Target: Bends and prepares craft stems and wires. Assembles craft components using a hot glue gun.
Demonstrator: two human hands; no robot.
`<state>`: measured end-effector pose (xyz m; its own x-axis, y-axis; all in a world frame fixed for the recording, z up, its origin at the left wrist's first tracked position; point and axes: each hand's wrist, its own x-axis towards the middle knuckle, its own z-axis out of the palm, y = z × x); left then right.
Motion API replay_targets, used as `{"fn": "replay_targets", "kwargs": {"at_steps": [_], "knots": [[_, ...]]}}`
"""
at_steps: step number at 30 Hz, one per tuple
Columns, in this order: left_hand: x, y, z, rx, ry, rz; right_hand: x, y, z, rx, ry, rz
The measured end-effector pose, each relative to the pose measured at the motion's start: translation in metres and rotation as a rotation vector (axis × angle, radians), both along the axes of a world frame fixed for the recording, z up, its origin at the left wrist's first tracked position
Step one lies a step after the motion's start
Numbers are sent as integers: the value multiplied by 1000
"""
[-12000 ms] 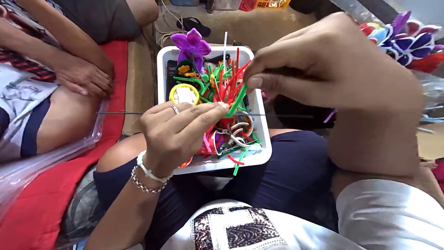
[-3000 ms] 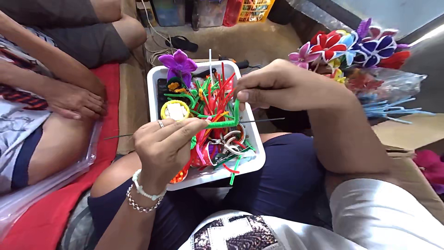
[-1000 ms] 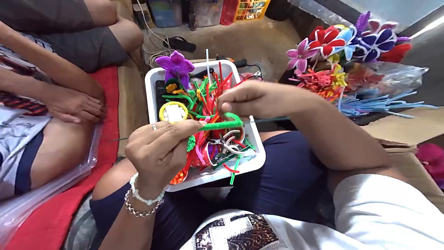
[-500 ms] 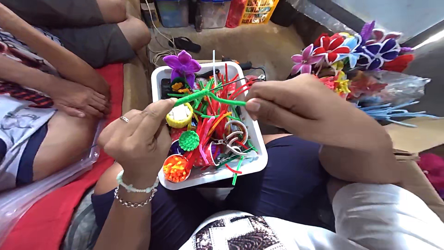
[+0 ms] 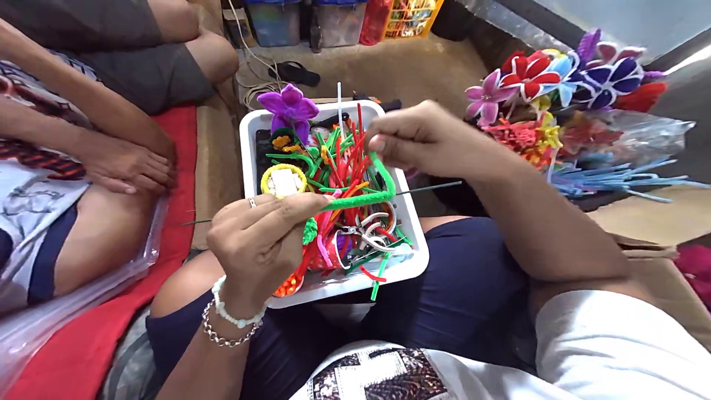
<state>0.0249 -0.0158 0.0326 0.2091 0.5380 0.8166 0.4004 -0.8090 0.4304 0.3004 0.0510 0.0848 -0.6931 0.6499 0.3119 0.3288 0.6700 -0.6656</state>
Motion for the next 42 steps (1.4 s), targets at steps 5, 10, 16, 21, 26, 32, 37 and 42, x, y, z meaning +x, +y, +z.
{"fn": "replay_targets", "kwargs": {"at_steps": [5,10,16,21,26,32,37,42], "knots": [[-7,2,-7,5,-79,177,-22,-14,-17,-236,19,67],[-13,5,0,85,57,427,-25,-39,3,-85,-112,112],[-14,3,5,167,194,440,-7,-56,53,296,-200,-100],[-5,-4,3,244,159,193,4,-27,65,263,-117,-99],[5,-6,1,172,-18,154,-3,2,22,-60,59,25],[-3,1,-3,166,-40,310,-35,-21,-11,-314,21,108],[-15,5,-1,172,29,471,-35,-37,5,-199,-25,84],[-16,3,5,229,172,524,-16,-60,41,195,-199,-108]]}}
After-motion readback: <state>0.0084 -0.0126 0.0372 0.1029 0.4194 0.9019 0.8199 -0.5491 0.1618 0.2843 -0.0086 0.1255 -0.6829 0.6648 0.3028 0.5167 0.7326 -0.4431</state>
